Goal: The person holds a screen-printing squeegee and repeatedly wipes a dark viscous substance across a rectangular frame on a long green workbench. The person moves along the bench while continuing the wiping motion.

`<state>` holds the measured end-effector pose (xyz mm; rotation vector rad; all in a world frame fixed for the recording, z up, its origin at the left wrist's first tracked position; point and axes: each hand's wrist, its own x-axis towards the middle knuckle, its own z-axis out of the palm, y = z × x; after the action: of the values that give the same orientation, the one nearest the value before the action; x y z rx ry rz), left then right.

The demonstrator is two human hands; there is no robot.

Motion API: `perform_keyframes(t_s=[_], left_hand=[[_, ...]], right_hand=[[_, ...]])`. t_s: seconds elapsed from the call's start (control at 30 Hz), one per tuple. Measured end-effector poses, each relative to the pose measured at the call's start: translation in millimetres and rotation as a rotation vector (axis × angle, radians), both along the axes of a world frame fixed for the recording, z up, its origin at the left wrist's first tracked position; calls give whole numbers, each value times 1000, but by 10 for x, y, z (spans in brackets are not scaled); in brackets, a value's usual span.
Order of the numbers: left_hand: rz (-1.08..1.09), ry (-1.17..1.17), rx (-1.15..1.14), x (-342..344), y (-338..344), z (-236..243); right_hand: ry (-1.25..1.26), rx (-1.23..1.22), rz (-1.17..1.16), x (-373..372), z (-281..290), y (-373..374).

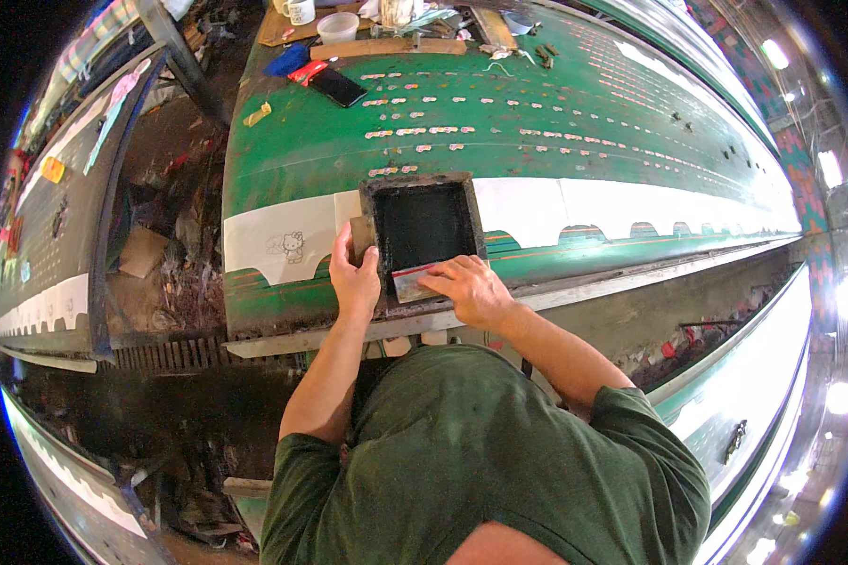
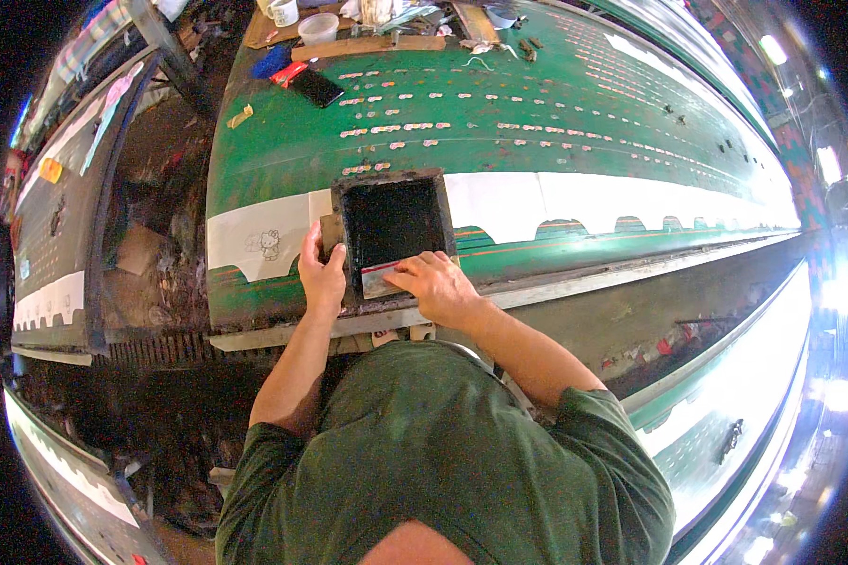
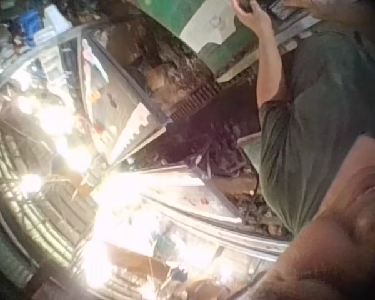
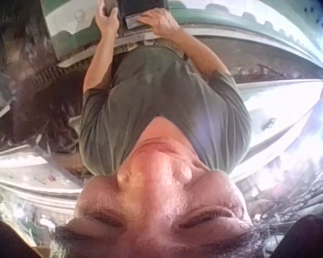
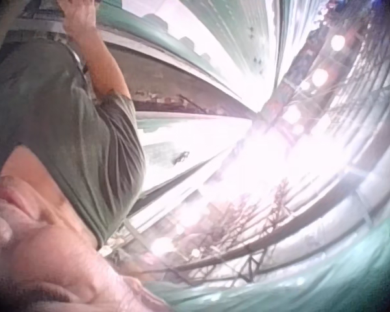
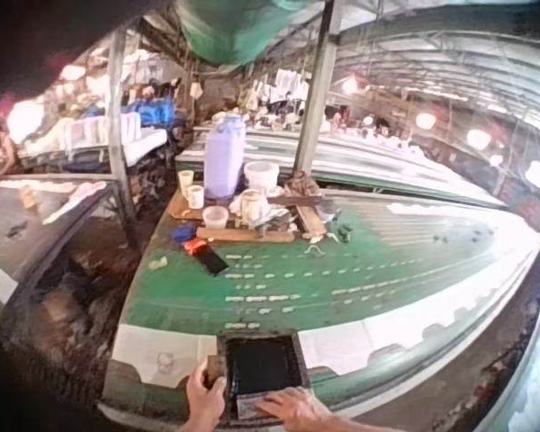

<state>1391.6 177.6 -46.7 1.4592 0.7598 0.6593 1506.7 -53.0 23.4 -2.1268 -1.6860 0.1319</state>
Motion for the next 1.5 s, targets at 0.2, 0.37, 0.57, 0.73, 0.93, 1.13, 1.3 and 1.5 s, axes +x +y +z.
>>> perform_keyframes(t_s=[0.2, 0.37, 0.57, 0.73, 0.93, 1.13, 1.3, 1.5], left_hand=[[38, 116, 426, 26, -198, -35], [64, 99, 411, 46, -252, 40], [71, -51, 561, 385, -768, 165], [70, -27, 495, 1040, -1564, 27], [53, -66, 262, 1469, -2199, -66], [34, -45, 236, 1599, -2322, -11], [15, 7, 208, 1646, -2253, -154], [16, 80, 243, 1656, -2257, -107]], right_hand=[[193, 25, 64, -13, 85, -250], [243, 287, -279, 90, -132, -701], [708, 356, -512, 390, -267, -1436], [697, 380, -530, 875, -367, -2175], [597, 379, -514, 1352, -290, -2886], [315, 387, -229, 1555, -77, -2970], [179, 347, 63, 1589, 62, -2639], [-53, 165, 140, 1629, -4, -2266]])
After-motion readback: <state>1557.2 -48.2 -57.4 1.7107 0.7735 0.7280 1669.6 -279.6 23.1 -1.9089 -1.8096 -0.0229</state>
